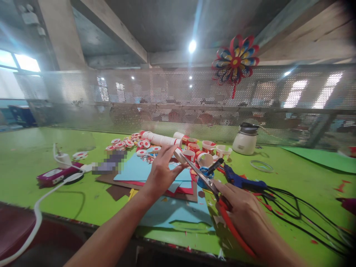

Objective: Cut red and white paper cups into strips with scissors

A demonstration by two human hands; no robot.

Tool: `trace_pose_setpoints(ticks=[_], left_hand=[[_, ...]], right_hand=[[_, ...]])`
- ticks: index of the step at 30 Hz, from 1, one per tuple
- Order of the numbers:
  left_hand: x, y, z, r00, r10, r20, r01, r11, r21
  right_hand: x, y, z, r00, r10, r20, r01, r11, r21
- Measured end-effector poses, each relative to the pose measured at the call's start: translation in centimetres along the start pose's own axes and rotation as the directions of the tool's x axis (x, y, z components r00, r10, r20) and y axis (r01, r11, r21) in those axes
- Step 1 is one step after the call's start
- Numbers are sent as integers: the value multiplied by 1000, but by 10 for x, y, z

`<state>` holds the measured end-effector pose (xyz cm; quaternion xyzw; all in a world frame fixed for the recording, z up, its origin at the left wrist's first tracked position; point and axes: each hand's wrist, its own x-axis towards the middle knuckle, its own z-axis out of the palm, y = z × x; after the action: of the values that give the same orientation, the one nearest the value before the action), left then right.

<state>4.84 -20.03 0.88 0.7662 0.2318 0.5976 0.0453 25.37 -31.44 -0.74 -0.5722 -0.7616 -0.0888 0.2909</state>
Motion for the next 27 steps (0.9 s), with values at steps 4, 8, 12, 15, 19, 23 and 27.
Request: trace_pose_setpoints(ticks=[4, 8, 12, 15, 19, 23, 27], left_hand=[[0, 0, 1, 1000, -7, -3, 7, 1000, -5], [0, -1, 0, 1000, -6, -3, 6, 1000, 17], [0, -1, 0, 1000, -8, 1, 8, 1000, 6], [0, -1, 1, 1000, -15, 15, 15, 1000, 3], [1, 0, 0, 1000, -17, 25, 17, 1000, 3], [3, 2, -2, 999, -11, 30, 11, 1000, 5], [3, 2, -3, 1000, -3, 25, 2, 999, 37]], right_hand=[[0, 1, 3, 999, -6, -35, 6, 1000, -5], [-2, 3, 5, 999, -25, -41, 24, 1000, -13], [-1, 0, 1, 1000, 7, -16, -7, 1000, 3], [2, -6, -5, 999, 21, 43, -27, 992, 122], [5, -9, -9, 995, 21, 98, -50, 953, 300], [7, -3, -5, 989, 33, 147, -82, 937, 340], [9, -3, -4, 988, 30, 152, -85, 925, 371]])
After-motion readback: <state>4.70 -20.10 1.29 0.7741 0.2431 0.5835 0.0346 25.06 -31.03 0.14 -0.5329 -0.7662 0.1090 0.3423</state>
